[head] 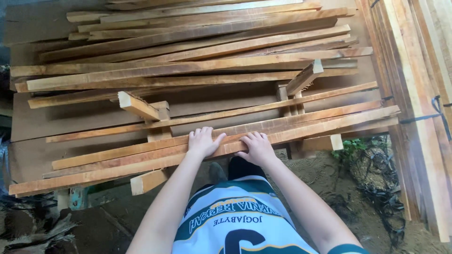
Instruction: The person is organizing and arranging long wooden planks on a stand in a workshop.
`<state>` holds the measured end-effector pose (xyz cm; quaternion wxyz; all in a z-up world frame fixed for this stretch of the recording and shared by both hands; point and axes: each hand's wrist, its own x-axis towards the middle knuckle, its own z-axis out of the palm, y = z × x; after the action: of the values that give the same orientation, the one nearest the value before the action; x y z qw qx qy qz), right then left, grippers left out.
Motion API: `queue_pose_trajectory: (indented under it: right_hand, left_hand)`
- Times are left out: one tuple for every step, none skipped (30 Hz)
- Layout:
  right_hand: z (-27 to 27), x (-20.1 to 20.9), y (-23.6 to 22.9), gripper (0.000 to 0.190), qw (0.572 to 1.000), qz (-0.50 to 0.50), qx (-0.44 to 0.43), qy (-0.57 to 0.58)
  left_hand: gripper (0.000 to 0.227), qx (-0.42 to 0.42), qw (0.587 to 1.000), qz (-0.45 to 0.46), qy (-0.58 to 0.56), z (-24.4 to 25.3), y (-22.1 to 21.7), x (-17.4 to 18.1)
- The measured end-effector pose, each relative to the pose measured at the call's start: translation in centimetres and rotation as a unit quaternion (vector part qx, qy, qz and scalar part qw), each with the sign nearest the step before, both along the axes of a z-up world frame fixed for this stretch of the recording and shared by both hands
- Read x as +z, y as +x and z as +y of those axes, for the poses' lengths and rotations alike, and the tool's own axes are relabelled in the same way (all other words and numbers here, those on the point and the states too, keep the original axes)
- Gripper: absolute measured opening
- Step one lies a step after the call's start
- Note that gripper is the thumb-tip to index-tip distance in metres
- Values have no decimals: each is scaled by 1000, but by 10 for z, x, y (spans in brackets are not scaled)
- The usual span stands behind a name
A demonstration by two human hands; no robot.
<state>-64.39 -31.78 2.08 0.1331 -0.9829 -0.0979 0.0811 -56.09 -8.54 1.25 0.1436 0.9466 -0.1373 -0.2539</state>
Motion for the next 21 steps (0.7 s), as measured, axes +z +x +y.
queue_pose_trajectory:
  right_hand:
    - [1, -3, 3, 50, 1000, 1, -2, 1]
    - [-1, -6, 9, 50, 1000, 25, 8, -17]
    - [-3, -7, 16, 51, 998, 49, 17, -34]
    - [-3, -7, 17, 51, 998, 45, 22, -35]
    - [-3, -6, 18, 50, 997, 58, 29, -32]
    - [-3, -6, 23, 49, 997, 69, 34, -28]
    - [-2, -2, 34, 49, 997, 64, 38, -28]
    - [-3, 0, 31, 53, 996, 73, 48, -7]
    - [-5, 3, 27, 57, 995, 82, 58, 14]
    - [-7, 4, 26, 57, 995, 82, 61, 12]
    - [-10, 4, 24, 55, 992, 98, 72, 22]
    - [-11, 5, 25, 52, 990, 111, 84, 33]
    - [-15, 5, 32, 52, 990, 110, 88, 32]
    - [-16, 5, 31, 52, 988, 116, 90, 43]
    - [-17, 4, 30, 52, 987, 121, 92, 53]
    - [-18, 4, 34, 52, 986, 125, 95, 54]
    - [-18, 4, 38, 52, 982, 142, 107, 57]
    - [-19, 4, 40, 53, 978, 159, 117, 59]
    - [-18, 5, 36, 53, 978, 164, 118, 60]
    - [-16, 7, 39, 55, 973, 198, 111, 47]
    - [-14, 8, 42, 57, 967, 232, 104, 34]
  left_hand:
    - [81, -2, 1000, 1, 1, 4, 3, -9]
    - [82, -11, 999, 37, 22, 6, 9, -18]
    - [83, -21, 996, 72, 43, 8, 15, -27]
    - [83, -15, 997, 69, 43, 8, 13, -28]
    - [82, -17, 995, 82, 55, 7, 13, -29]
    - [81, -21, 993, 93, 69, 7, 16, -30]
    - [81, -16, 994, 88, 69, 8, 28, -19]
    - [79, -14, 993, 99, 67, 6, 25, -10]
    - [77, -12, 992, 111, 66, 3, 22, -3]
    - [77, -9, 992, 111, 64, 3, 21, -3]
    - [80, -11, 991, 119, 66, 3, 19, -4]
    - [83, -12, 990, 126, 69, 5, 19, -4]
    - [83, -9, 990, 124, 69, 1, 25, 0]
    - [80, -5, 990, 127, 66, 0, 24, 3]
    - [78, -1, 990, 130, 63, 0, 22, 5]
    - [78, 2, 989, 135, 63, -1, 23, 3]
    - [77, 3, 989, 133, 63, -1, 23, 2]
    - [76, 3, 989, 131, 62, -2, 22, 1]
    - [76, 4, 989, 136, 62, -2, 17, -2]
    - [76, 3, 988, 137, 66, -2, 20, -4]
    - [76, 2, 988, 137, 70, -1, 22, -6]
